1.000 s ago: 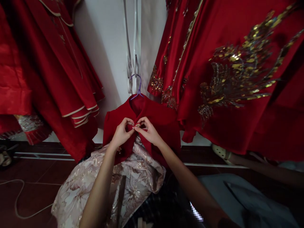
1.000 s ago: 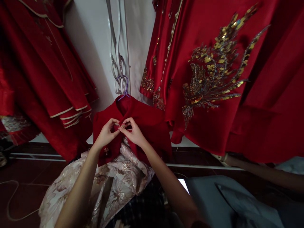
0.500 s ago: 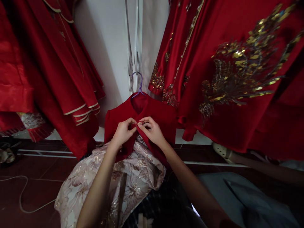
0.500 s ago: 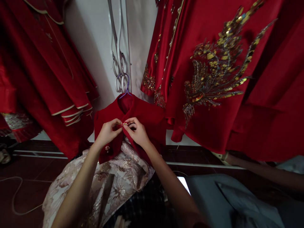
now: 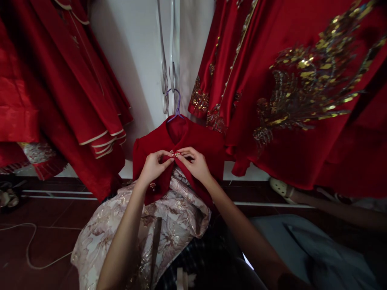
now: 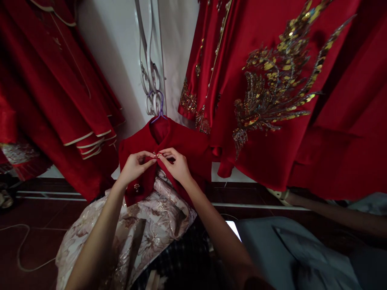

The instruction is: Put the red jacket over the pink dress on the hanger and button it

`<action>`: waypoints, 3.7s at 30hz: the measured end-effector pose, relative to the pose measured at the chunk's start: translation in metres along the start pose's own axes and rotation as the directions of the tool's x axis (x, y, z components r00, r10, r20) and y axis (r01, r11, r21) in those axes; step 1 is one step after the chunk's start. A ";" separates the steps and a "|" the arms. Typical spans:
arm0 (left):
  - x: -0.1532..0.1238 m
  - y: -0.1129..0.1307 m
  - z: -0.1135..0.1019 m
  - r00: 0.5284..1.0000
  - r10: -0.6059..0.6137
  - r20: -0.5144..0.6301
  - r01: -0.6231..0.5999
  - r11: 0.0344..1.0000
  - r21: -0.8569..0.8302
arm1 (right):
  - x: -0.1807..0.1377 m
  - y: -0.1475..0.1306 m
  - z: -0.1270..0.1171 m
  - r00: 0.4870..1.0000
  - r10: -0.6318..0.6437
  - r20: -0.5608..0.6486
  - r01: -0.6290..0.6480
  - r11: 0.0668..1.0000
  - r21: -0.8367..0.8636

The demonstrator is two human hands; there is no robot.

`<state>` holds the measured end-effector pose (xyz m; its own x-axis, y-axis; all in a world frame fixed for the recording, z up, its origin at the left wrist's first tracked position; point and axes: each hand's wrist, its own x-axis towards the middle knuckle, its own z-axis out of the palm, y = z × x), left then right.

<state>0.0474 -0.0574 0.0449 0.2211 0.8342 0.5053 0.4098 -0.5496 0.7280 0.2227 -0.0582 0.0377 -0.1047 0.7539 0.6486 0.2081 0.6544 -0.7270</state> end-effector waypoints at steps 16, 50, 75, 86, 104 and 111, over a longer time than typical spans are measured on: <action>0.003 0.036 0.003 0.986 0.128 0.109 -0.164 0.871 0.464 | -0.006 0.009 -0.009 0.999 0.003 -0.036 -0.004 1.000 -0.030; -0.053 -0.004 -0.004 0.904 -0.168 0.394 0.155 0.986 0.065 | -0.026 0.010 -0.098 0.942 0.313 0.122 -0.318 0.948 0.025; -0.035 -0.050 -0.001 0.911 -0.231 -0.342 0.208 0.973 -0.103 | -0.025 0.009 -0.012 0.894 0.428 0.134 -0.439 0.775 0.455; -0.044 -0.059 -0.013 0.968 -0.248 -0.048 0.234 0.953 -0.192 | -0.018 0.018 0.034 0.872 0.408 0.271 -0.489 0.730 0.477; -0.042 -0.062 -0.010 0.912 -0.361 -0.194 0.287 0.900 -0.328 | -0.007 0.039 0.079 0.979 0.188 0.082 -0.177 0.977 -0.122; -0.040 -0.067 -0.004 0.904 -0.341 -0.259 0.272 0.924 -0.267 | -0.006 0.035 0.081 0.991 0.121 0.058 -0.106 0.971 -0.215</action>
<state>0.0073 -0.0538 -0.0221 -0.1696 0.9292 0.3284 0.2024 -0.2932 0.9344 0.1516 -0.0351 -0.0104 -0.1347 0.8299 0.5415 0.4219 0.5425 -0.7265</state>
